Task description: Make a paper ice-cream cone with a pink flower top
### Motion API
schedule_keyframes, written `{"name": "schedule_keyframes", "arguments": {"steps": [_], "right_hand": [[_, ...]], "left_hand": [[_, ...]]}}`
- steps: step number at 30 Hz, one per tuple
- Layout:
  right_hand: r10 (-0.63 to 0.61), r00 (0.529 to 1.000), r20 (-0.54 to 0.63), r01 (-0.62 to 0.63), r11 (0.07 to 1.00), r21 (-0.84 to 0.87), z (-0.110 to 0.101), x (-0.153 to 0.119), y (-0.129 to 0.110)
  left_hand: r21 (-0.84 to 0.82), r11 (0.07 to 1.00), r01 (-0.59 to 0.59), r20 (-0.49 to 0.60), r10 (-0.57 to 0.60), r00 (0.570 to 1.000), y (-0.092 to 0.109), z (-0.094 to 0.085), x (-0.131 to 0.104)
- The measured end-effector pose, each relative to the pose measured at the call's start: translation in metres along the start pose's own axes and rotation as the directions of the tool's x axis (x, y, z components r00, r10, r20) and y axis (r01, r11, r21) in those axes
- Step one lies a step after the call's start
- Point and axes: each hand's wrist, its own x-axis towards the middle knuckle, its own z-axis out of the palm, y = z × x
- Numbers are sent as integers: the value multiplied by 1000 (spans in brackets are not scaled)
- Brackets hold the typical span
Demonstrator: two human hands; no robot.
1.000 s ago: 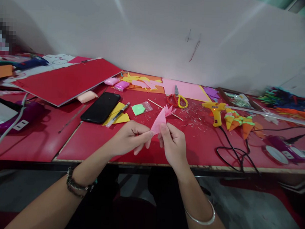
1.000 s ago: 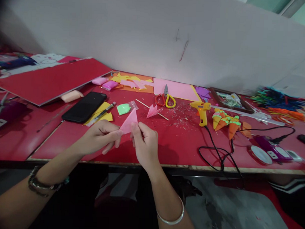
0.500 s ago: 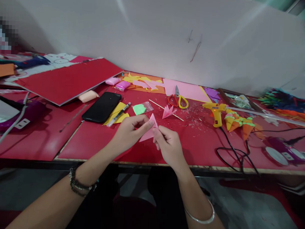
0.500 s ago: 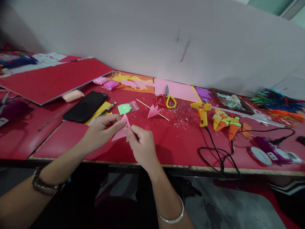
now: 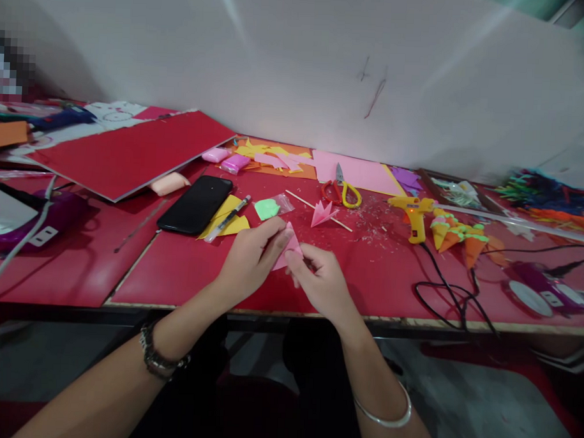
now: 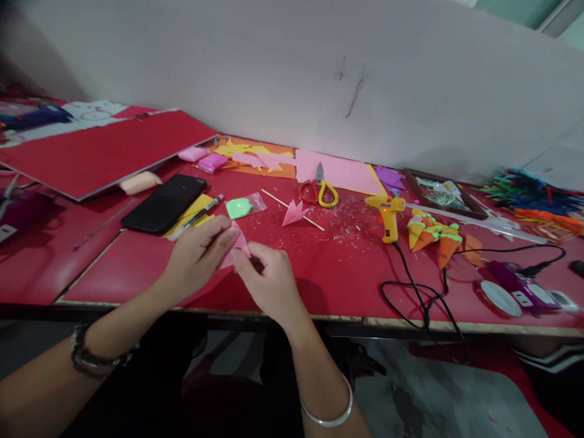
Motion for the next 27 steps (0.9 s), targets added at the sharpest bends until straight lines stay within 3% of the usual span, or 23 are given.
{"name": "schedule_keyframes", "arguments": {"steps": [7,12,16,23,27], "right_hand": [[49,994,102,-73,966,248,0,1,0],[23,989,147,-57,972,227,0,1,0],[8,986,167,-37,984,173,-2,1,0],[7,990,139,-39,974,224,0,1,-2],[59,998,-10,-55,965,256,0,2,1]], "left_hand": [[-166,985,53,-38,-60,997,5,4,-2],[-288,951,113,-29,-127,991,5,1,-1],[-256,960,114,-54,-132,990,4,-1,1],[-381,910,167,-64,-206,977,2,0,2],[-392,897,205,-27,-234,972,2,-2,3]]}}
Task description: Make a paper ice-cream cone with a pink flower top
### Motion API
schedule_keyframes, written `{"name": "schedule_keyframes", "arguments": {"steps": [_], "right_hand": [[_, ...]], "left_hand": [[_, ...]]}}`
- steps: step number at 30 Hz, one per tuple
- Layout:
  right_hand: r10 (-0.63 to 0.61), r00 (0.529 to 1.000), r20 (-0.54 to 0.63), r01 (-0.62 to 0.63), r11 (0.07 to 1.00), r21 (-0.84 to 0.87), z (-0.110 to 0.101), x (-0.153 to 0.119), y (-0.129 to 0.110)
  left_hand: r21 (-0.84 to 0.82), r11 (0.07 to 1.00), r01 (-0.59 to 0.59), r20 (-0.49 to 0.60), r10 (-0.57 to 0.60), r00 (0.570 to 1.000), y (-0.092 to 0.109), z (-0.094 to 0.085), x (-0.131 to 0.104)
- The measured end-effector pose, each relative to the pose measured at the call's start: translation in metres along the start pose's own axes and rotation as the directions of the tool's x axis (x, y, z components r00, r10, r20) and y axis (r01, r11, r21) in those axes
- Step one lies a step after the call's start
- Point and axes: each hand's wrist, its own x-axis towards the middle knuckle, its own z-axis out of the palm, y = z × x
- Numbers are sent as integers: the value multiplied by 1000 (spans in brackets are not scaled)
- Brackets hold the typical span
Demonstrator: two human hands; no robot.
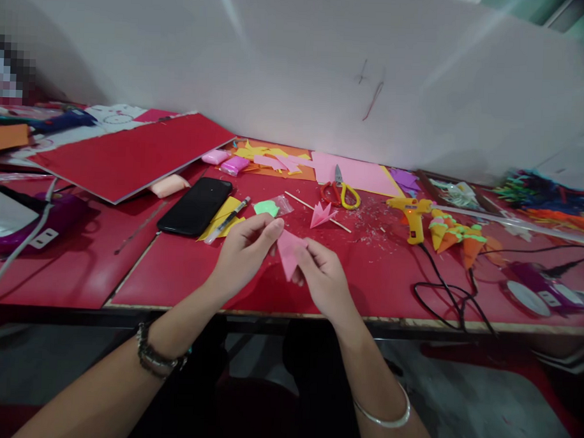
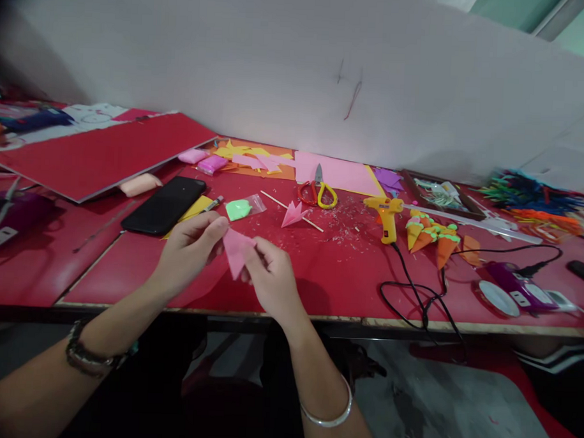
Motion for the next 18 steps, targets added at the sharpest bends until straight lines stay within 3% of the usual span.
{"name": "schedule_keyframes", "arguments": {"steps": [3,5,9,15,18], "right_hand": [[-27,988,-149,21,999,-41,-3,1,1],[-57,980,-189,40,995,-91,-5,1,1],[-75,975,-208,46,989,-142,-4,1,0],[-103,968,-227,71,987,-148,-1,5,5],[-99,975,-202,64,983,-173,-1,7,7]], "left_hand": [[47,999,-8,54,5,999,2,-1,0],[43,999,3,81,-6,997,3,-2,0],[-4,999,49,92,-49,995,1,-1,-1],[27,996,86,221,-90,971,-9,7,0],[-33,993,109,205,-100,974,-12,9,3]]}}
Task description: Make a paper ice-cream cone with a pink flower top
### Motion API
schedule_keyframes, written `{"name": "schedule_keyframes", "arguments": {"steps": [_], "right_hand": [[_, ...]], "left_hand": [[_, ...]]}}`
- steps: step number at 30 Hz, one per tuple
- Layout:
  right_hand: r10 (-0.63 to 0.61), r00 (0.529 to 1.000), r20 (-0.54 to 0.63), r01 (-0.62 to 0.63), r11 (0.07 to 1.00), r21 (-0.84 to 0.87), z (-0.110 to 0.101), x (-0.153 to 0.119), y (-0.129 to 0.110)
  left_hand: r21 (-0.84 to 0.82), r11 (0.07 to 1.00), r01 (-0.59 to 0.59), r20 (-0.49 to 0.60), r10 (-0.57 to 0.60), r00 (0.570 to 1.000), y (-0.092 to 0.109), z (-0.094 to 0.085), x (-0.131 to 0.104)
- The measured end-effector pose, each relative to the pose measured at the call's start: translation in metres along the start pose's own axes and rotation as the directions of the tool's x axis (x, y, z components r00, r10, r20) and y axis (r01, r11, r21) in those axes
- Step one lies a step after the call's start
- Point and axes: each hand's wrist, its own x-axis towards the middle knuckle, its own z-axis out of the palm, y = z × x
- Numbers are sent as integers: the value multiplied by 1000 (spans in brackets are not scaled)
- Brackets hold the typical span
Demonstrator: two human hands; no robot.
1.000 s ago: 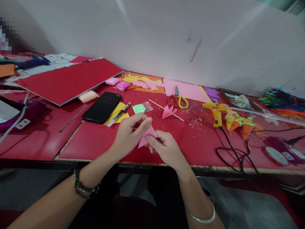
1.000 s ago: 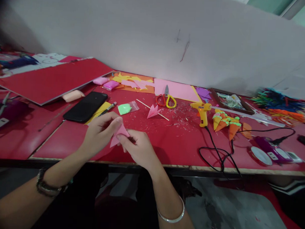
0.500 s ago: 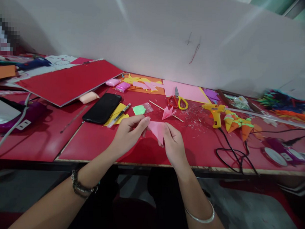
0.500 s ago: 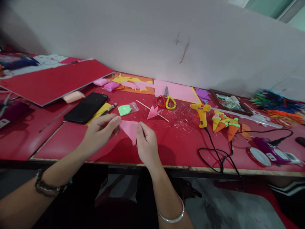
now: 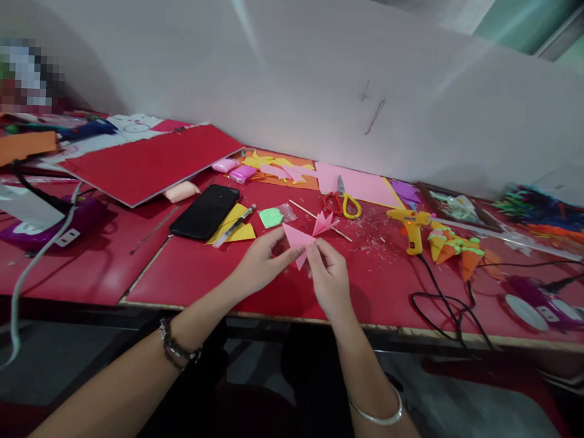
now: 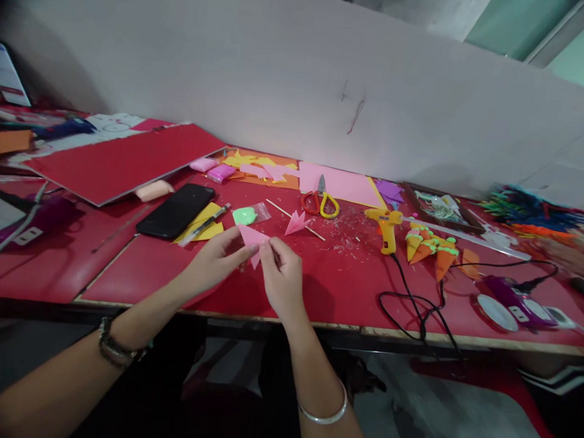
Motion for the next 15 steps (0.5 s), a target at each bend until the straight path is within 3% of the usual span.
{"name": "schedule_keyframes", "arguments": {"steps": [5,8,10,15], "right_hand": [[-7,988,151,27,991,-131,-8,5,0],[-76,994,82,97,953,-288,-29,16,4],[-104,994,16,98,866,-490,-47,28,12],[-3,999,-40,-34,500,-866,-76,64,43]], "left_hand": [[-162,987,7,-106,-25,994,-3,-4,6],[-308,947,93,-65,-119,991,-9,-5,7],[-355,927,125,-38,-147,988,-13,-3,8],[-439,879,186,-55,-233,971,-18,1,10]]}}
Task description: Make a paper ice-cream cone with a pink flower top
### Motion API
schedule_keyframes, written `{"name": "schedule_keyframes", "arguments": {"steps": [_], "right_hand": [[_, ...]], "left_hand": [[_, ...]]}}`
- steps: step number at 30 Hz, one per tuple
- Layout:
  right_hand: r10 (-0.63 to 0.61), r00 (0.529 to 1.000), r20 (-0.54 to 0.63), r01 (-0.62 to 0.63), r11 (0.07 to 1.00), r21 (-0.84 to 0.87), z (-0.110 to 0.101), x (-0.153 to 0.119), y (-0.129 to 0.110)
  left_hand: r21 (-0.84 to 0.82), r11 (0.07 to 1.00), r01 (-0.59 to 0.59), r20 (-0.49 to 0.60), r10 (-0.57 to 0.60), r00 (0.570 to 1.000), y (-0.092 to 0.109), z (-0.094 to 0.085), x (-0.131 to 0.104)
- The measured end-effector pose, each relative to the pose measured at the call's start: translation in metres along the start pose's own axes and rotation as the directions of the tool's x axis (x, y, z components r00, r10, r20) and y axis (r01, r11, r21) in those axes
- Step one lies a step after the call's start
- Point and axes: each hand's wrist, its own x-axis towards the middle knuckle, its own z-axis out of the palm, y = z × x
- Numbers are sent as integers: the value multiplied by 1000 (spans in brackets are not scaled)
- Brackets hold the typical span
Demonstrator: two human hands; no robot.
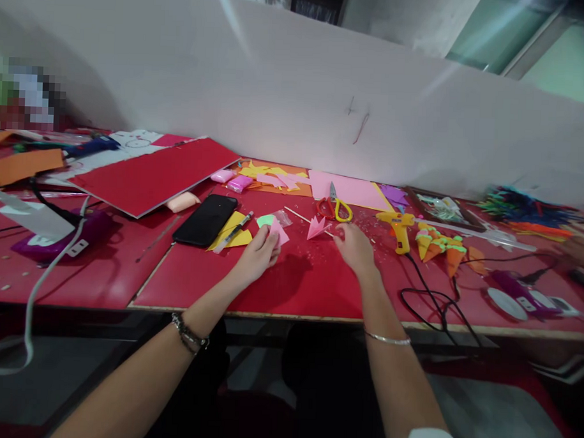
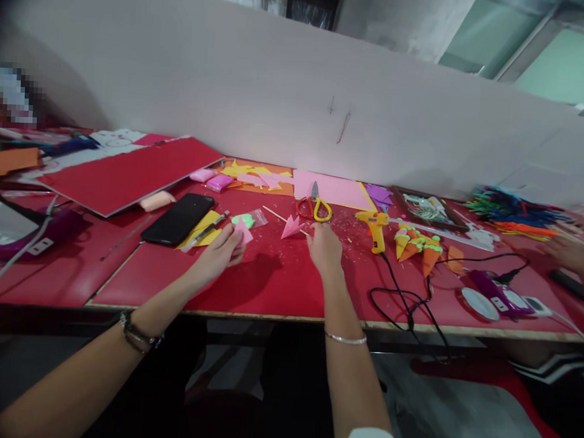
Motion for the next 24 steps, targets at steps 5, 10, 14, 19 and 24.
{"name": "schedule_keyframes", "arguments": {"steps": [5,10,14,19,24], "right_hand": [[105,986,129,-72,969,-236,15,19,0],[179,974,141,-132,947,-294,10,26,1],[183,977,112,-140,939,-314,-7,23,12],[26,1000,-13,-28,958,-285,-27,16,16],[-268,961,-66,243,934,-261,-28,21,3]], "left_hand": [[68,994,89,-23,-88,996,-1,1,1],[77,995,64,19,-66,998,-7,-1,3],[99,993,65,2,-65,998,-7,-2,5],[167,986,19,18,-22,1000,8,-6,17],[80,996,49,163,-62,985,24,-24,52]]}}
